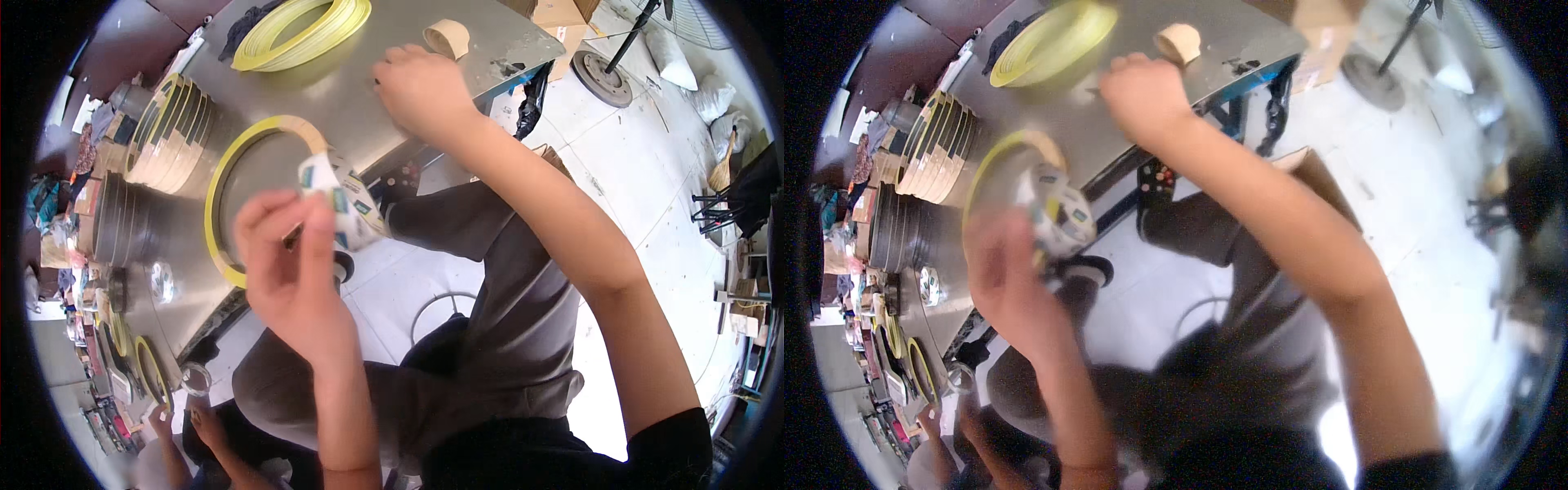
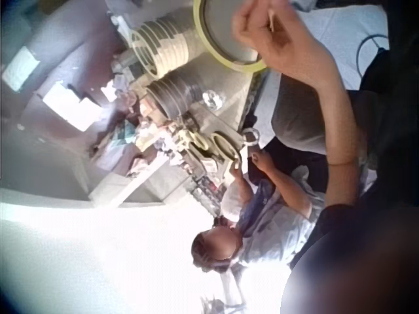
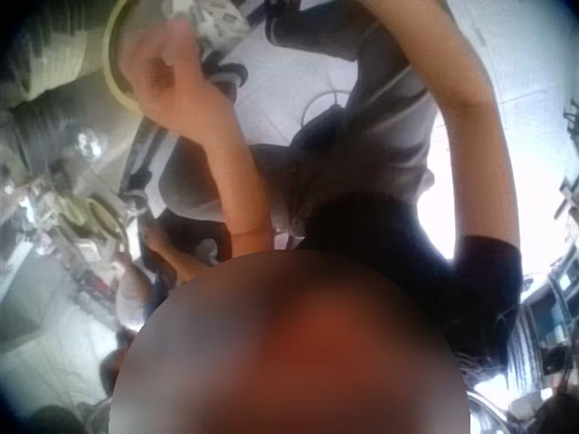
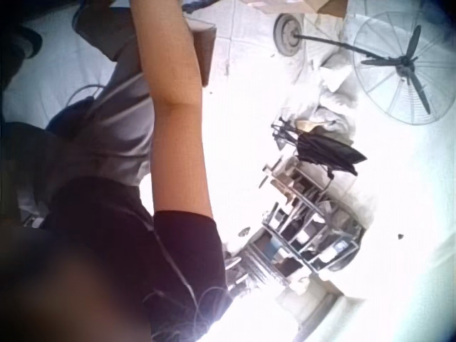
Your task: The recorder is applying masking tape to wooden rings at specific intervals.
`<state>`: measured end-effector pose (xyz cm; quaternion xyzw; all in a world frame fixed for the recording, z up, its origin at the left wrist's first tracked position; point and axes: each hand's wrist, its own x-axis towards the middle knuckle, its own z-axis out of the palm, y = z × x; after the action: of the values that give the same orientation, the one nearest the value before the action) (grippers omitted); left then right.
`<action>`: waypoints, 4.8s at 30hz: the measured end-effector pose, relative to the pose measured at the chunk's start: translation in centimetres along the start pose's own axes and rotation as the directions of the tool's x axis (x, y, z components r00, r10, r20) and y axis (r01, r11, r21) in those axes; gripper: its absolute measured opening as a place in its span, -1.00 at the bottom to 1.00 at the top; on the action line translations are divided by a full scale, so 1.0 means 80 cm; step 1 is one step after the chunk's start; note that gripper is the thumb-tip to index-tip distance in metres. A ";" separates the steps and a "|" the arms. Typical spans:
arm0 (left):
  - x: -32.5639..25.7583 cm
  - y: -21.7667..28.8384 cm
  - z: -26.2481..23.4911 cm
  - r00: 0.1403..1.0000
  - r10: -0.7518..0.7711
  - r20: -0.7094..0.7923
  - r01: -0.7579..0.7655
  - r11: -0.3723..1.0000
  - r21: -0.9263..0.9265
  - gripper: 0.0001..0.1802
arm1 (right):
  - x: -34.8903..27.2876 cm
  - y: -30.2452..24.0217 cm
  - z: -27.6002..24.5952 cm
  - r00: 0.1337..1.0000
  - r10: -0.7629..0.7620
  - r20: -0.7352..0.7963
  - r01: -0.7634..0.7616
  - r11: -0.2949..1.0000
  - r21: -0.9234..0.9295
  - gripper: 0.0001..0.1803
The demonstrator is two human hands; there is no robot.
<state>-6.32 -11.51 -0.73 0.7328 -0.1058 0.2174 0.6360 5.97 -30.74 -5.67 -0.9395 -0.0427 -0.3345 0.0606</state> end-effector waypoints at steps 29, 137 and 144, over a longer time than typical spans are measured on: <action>0.020 -0.077 -0.143 0.847 0.200 0.493 -0.532 0.354 0.770 -0.53 | 0.050 -0.008 -0.035 0.940 -0.304 -0.155 0.339 0.876 0.344 -0.69; -0.001 -0.050 -0.198 0.932 0.231 0.278 -0.360 0.677 0.642 -0.72 | 0.041 0.030 -0.078 0.982 0.124 -0.143 -0.074 0.947 0.314 -0.80; 0.018 -0.052 -0.194 0.971 0.223 0.084 -0.223 0.725 0.651 -0.83 | 0.067 -0.100 -0.050 0.972 -0.233 0.035 0.172 0.805 0.568 -0.77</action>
<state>-6.10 4.59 -2.22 0.8910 -0.1099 0.3152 0.3076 6.66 -23.22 1.52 -0.8860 -0.2421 -0.2629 0.2954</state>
